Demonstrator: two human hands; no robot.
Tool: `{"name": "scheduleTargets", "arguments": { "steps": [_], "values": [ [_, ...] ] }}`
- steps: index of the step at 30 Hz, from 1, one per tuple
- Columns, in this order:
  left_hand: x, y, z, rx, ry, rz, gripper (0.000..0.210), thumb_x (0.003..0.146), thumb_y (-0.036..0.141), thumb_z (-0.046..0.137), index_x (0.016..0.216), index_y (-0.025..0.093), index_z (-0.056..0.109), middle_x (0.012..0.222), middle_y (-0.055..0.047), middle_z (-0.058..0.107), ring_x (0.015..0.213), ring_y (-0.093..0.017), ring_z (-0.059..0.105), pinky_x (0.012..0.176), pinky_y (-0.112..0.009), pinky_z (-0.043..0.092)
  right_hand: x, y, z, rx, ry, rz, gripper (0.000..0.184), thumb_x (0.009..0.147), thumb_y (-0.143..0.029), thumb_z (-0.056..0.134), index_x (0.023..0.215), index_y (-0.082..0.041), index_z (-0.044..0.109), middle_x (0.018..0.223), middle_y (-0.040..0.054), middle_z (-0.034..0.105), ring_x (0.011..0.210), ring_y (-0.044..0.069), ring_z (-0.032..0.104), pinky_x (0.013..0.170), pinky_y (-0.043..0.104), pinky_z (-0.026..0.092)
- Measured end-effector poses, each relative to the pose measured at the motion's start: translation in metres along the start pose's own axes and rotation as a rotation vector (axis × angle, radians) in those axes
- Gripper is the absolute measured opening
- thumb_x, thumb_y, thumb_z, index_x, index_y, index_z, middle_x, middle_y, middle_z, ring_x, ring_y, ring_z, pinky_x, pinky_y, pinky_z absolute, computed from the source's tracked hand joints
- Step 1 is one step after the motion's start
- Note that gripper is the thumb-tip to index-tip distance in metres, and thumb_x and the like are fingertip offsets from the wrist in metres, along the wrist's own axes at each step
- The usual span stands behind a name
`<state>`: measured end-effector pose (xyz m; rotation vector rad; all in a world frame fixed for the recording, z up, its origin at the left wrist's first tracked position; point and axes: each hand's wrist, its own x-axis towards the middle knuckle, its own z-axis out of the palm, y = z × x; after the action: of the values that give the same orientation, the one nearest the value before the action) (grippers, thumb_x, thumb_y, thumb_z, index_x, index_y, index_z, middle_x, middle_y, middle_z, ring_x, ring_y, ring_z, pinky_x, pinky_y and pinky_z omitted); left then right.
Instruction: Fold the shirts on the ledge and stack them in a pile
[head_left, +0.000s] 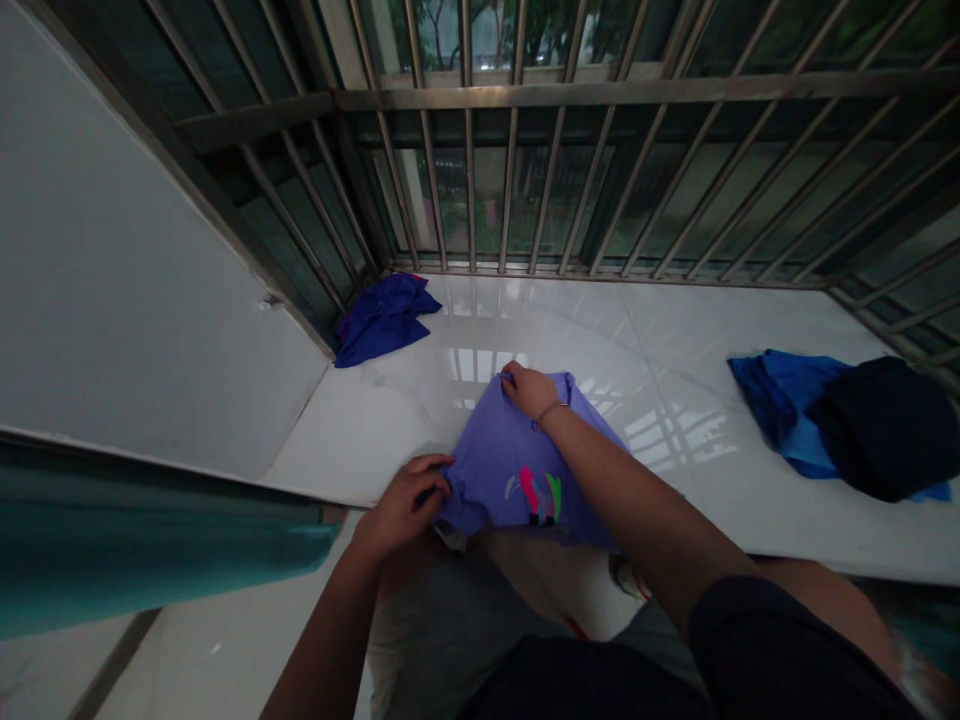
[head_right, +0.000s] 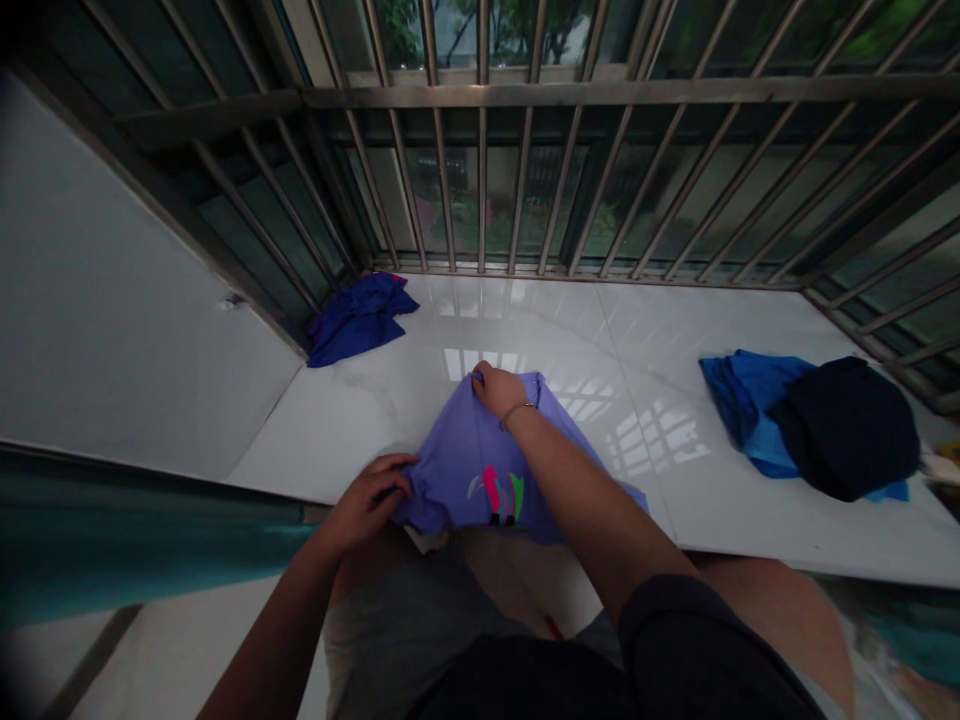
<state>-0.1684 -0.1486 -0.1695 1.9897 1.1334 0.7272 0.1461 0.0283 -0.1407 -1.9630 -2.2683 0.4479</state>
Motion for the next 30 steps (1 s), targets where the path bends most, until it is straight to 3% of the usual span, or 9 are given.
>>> {"name": "scheduleTargets", "arguments": {
  "steps": [5, 8, 12, 14, 17, 19, 25, 30],
  "values": [
    [-0.002, -0.001, 0.01, 0.123, 0.065, -0.031, 0.014, 0.107, 0.037, 0.073, 0.106, 0.026, 0.082, 0.154, -0.012, 0.071, 0.142, -0.031, 0.068, 0.124, -0.05, 0.054, 0.006, -0.004, 0.001, 0.016, 0.025, 0.02, 0.041, 0.12, -0.043, 0.049, 0.152, -0.022, 0.063, 0.13, 0.0174, 0.084, 0.115, 0.03, 0.08, 0.094, 0.035, 0.054],
    [-0.003, -0.004, 0.012, 0.146, 0.089, -0.047, 0.018, 0.101, 0.039, 0.083, 0.114, 0.026, 0.081, 0.157, -0.013, 0.068, 0.145, -0.032, 0.067, 0.126, -0.051, 0.054, 0.01, -0.005, -0.004, 0.028, 0.028, 0.012, 0.042, 0.12, -0.038, 0.049, 0.155, -0.019, 0.06, 0.131, 0.0187, 0.083, 0.116, 0.031, 0.08, 0.097, 0.036, 0.056],
    [-0.005, -0.003, 0.014, 0.325, 0.019, -0.006, 0.071, 0.076, 0.034, 0.107, 0.139, 0.029, 0.077, 0.174, -0.016, 0.056, 0.157, -0.04, 0.058, 0.129, -0.058, 0.052, -0.006, -0.005, -0.007, 0.034, 0.053, -0.041, 0.051, 0.12, -0.036, 0.045, 0.167, -0.017, 0.052, 0.153, 0.0208, 0.074, 0.141, 0.031, 0.07, 0.118, 0.041, 0.051],
    [-0.009, 0.003, 0.016, 0.459, -0.028, 0.035, 0.087, 0.076, 0.023, 0.105, 0.155, 0.033, 0.07, 0.183, -0.014, 0.046, 0.164, -0.041, 0.05, 0.133, -0.06, 0.048, -0.023, -0.001, -0.001, 0.022, 0.068, -0.071, 0.059, 0.12, -0.042, 0.046, 0.175, -0.019, 0.046, 0.169, 0.0204, 0.062, 0.159, 0.035, 0.055, 0.132, 0.051, 0.04],
    [-0.016, 0.017, 0.021, 0.593, -0.062, 0.099, 0.075, 0.087, 0.008, 0.089, 0.154, 0.037, 0.072, 0.184, -0.008, 0.047, 0.169, -0.037, 0.045, 0.14, -0.067, 0.037, -0.046, 0.008, 0.015, -0.022, 0.048, -0.108, 0.072, 0.118, -0.054, 0.048, 0.181, -0.023, 0.038, 0.187, 0.0164, 0.04, 0.175, 0.042, 0.03, 0.139, 0.074, 0.02],
    [-0.02, 0.024, 0.023, 0.616, -0.041, 0.112, 0.061, 0.091, 0.004, 0.081, 0.142, 0.038, 0.08, 0.177, -0.006, 0.055, 0.168, -0.036, 0.047, 0.143, -0.072, 0.03, -0.052, 0.013, 0.025, -0.045, 0.037, -0.12, 0.073, 0.118, -0.058, 0.044, 0.182, -0.024, 0.038, 0.191, 0.0131, 0.03, 0.178, 0.043, 0.023, 0.138, 0.08, 0.015],
    [-0.026, 0.026, 0.025, 0.585, 0.022, 0.201, 0.043, 0.096, 0.005, 0.07, 0.126, 0.031, 0.085, 0.157, -0.006, 0.074, 0.156, -0.029, 0.063, 0.143, -0.062, 0.037, -0.028, 0.023, 0.023, -0.036, 0.046, -0.165, 0.073, 0.118, -0.062, 0.039, 0.183, -0.028, 0.038, 0.192, 0.0087, 0.028, 0.178, 0.041, 0.022, 0.139, 0.081, 0.011],
    [-0.038, 0.028, 0.025, 0.638, -0.11, 0.197, 0.012, 0.097, 0.027, 0.085, 0.109, 0.029, 0.083, 0.159, -0.005, 0.074, 0.152, -0.031, 0.067, 0.146, -0.061, 0.029, -0.009, 0.031, 0.012, -0.044, 0.009, -0.201, 0.073, 0.118, -0.065, 0.04, 0.183, -0.032, 0.038, 0.192, 0.0076, 0.029, 0.179, 0.038, 0.023, 0.141, 0.076, 0.011]
  ]
}}
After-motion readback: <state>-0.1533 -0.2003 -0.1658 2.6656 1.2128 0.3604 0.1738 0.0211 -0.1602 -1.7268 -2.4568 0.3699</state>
